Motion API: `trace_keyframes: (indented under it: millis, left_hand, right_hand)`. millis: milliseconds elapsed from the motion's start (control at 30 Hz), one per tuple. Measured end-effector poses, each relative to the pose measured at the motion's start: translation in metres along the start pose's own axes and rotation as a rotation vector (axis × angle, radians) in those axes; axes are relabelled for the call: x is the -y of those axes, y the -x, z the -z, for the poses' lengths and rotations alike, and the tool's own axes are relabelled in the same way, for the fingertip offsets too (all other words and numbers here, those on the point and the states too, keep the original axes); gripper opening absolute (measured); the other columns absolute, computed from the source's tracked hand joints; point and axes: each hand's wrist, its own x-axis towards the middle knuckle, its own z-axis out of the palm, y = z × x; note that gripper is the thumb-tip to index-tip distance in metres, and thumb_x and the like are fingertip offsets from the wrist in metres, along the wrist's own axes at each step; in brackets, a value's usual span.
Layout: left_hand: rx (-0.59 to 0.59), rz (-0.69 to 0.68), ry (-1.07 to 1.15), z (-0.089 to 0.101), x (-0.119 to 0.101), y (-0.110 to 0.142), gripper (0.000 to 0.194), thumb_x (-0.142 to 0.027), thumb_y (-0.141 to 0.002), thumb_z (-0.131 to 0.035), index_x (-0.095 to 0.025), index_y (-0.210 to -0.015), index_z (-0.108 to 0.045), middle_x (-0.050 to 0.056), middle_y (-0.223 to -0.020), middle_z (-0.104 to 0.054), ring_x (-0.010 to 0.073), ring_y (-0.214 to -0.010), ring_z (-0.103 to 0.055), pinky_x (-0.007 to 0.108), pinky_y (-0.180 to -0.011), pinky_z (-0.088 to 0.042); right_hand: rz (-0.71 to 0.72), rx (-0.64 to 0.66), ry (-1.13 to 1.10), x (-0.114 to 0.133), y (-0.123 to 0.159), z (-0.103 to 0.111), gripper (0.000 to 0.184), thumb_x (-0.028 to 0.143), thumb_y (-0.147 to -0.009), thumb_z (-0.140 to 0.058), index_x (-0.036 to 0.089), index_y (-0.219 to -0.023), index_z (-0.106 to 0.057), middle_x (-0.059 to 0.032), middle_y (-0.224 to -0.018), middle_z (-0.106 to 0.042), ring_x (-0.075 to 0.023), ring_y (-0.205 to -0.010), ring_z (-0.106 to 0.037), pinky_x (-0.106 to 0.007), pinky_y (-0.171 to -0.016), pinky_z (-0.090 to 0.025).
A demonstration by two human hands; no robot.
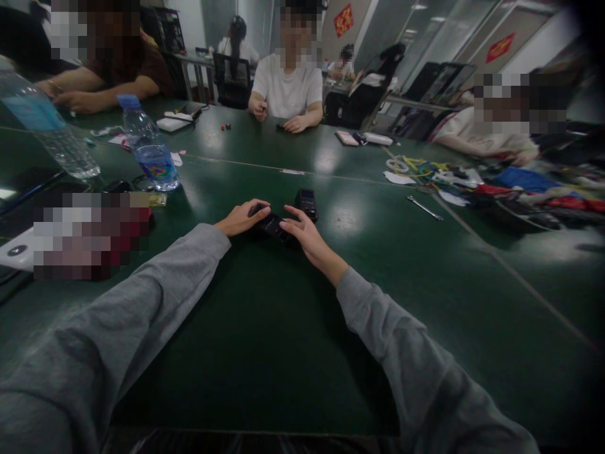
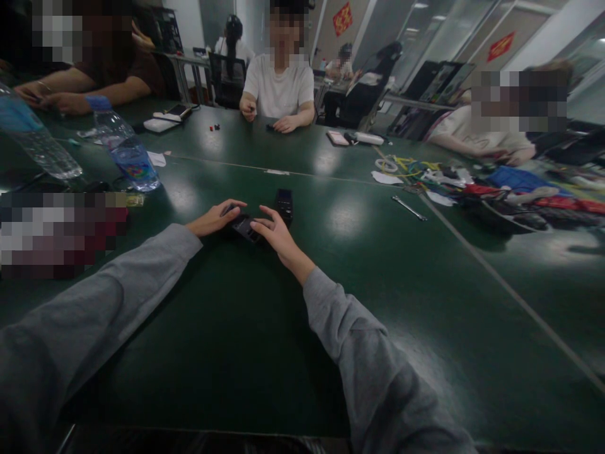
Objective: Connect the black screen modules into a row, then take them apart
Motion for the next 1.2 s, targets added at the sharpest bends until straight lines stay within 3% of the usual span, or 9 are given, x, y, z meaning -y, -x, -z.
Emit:
trace_keyframes:
  millis: [133, 300, 633, 900, 1200]
  left_hand:
    - [0.042, 0.004, 0.042, 0.002, 0.002, 0.000, 0.067, -0.072, -0.087, -0.039, -0.022, -0.127, -0.058, 0.009, -0.124, -0.062, 0.0265, -0.114, -0.058, 0.044, -0.103, -0.040]
    - [0.024, 0.001, 0.122, 0.001, -0.006, 0.000, 0.069, -0.073, -0.084, -0.043, -0.018, -0.121, -0.062, 0.011, -0.122, -0.063, 0.0270, -0.113, -0.058, 0.044, -0.102, -0.040]
    - [-0.085, -0.058, 0.186, -0.002, -0.016, 0.004, 0.061, -0.069, -0.084, -0.049, -0.017, -0.112, -0.065, 0.010, -0.110, -0.065, 0.0232, -0.104, -0.060, 0.039, -0.095, -0.045]
    - [-0.193, -0.111, 0.226, -0.011, -0.021, 0.002, 0.063, -0.071, -0.086, -0.044, -0.017, -0.111, -0.064, 0.008, -0.103, -0.065, 0.0199, -0.096, -0.060, 0.033, -0.086, -0.047]
    - [-0.189, -0.103, 0.293, -0.014, -0.030, 0.005, 0.061, -0.068, -0.087, -0.046, -0.016, -0.116, -0.059, 0.008, -0.099, -0.064, 0.0193, -0.093, -0.062, 0.032, -0.080, -0.049]
  right_hand:
    - [-0.003, 0.008, -0.018, 0.001, 0.001, -0.001, 0.067, 0.041, -0.071, -0.079, 0.028, -0.129, -0.047, -0.0043, -0.108, -0.065, -0.0268, -0.111, -0.059, -0.048, -0.107, -0.042]
    - [0.016, 0.002, 0.015, 0.000, -0.001, -0.002, 0.063, 0.043, -0.072, -0.077, 0.027, -0.126, -0.049, -0.0045, -0.109, -0.065, -0.0260, -0.112, -0.059, -0.047, -0.107, -0.042]
    - [0.028, 0.023, 0.130, -0.004, -0.001, -0.001, 0.060, 0.045, -0.077, -0.073, 0.026, -0.129, -0.049, -0.0052, -0.107, -0.062, -0.0261, -0.108, -0.059, -0.048, -0.103, -0.044]
    - [0.038, 0.058, 0.128, 0.000, 0.001, 0.000, 0.057, 0.042, -0.076, -0.074, 0.024, -0.126, -0.051, -0.0052, -0.107, -0.063, -0.0255, -0.106, -0.061, -0.048, -0.102, -0.046]
    - [0.053, 0.020, 0.110, -0.003, -0.002, -0.001, 0.054, 0.047, -0.070, -0.081, 0.020, -0.113, -0.060, -0.0078, -0.116, -0.064, -0.0255, -0.113, -0.058, -0.045, -0.106, -0.042]
